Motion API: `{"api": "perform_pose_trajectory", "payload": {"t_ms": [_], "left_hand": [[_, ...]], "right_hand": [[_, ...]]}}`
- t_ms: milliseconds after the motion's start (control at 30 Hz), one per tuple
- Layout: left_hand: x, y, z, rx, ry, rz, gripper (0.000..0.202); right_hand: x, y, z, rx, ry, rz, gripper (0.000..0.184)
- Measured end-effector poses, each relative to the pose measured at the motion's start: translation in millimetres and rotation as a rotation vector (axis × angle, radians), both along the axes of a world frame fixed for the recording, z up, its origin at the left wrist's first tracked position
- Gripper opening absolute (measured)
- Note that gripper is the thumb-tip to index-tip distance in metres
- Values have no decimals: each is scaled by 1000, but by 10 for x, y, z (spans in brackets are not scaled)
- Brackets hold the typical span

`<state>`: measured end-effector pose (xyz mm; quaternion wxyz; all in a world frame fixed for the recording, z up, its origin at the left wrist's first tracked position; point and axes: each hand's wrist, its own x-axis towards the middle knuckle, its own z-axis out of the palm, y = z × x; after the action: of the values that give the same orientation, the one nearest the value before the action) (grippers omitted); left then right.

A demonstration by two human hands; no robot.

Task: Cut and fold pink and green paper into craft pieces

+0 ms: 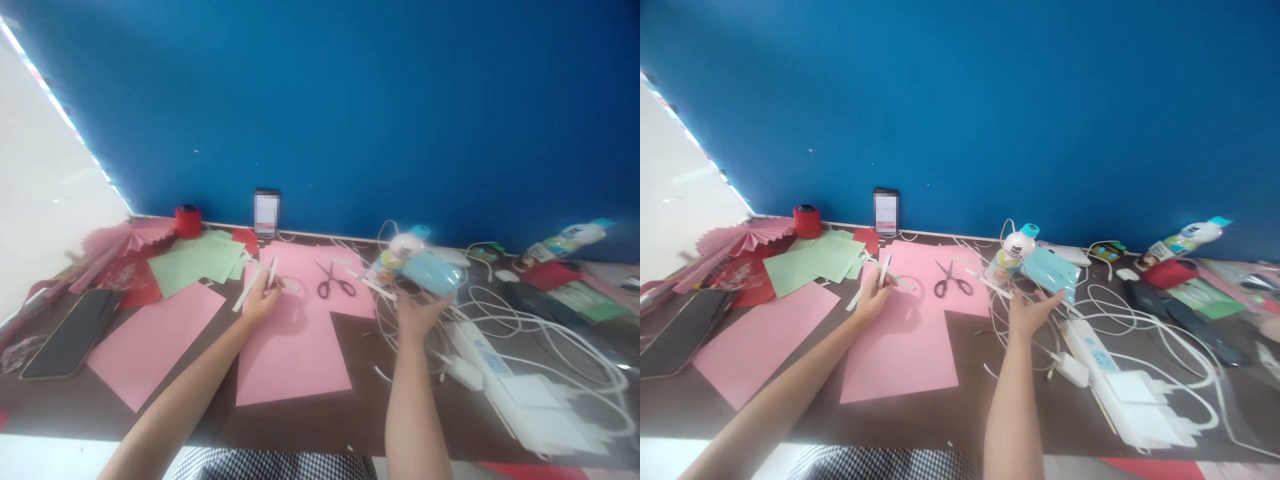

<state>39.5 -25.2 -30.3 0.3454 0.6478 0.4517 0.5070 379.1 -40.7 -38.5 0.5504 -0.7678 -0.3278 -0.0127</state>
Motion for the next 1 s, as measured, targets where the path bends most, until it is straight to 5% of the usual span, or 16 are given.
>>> {"api": "perform_pose_trajectory", "payload": {"t_ms": [133,200,333,500,633,833,1000], "left_hand": [[7,-5,14,-1,8,9,6],[8,-7,16,-9,7,12,6],[3,-10,19,-5,4,9,7],[0,-8,12,3,14,2,6],[1,1,-8,15,6,-7,6],[3,6,-23,33,1,-43,4],[5,-1,-6,25,31,-43,3]], "right_hand": [[28,8,14,47,-66,-226,34],[56,1,20,42,-105,-235,24],[74,-4,6,56,-134,-147,26],[70,17,-37,25,-140,-21,60],[98,33,-50,4,-121,-38,50],[-3,128,-104,-105,-82,219,64],[-42,203,-227,-92,-301,227,54]]}}
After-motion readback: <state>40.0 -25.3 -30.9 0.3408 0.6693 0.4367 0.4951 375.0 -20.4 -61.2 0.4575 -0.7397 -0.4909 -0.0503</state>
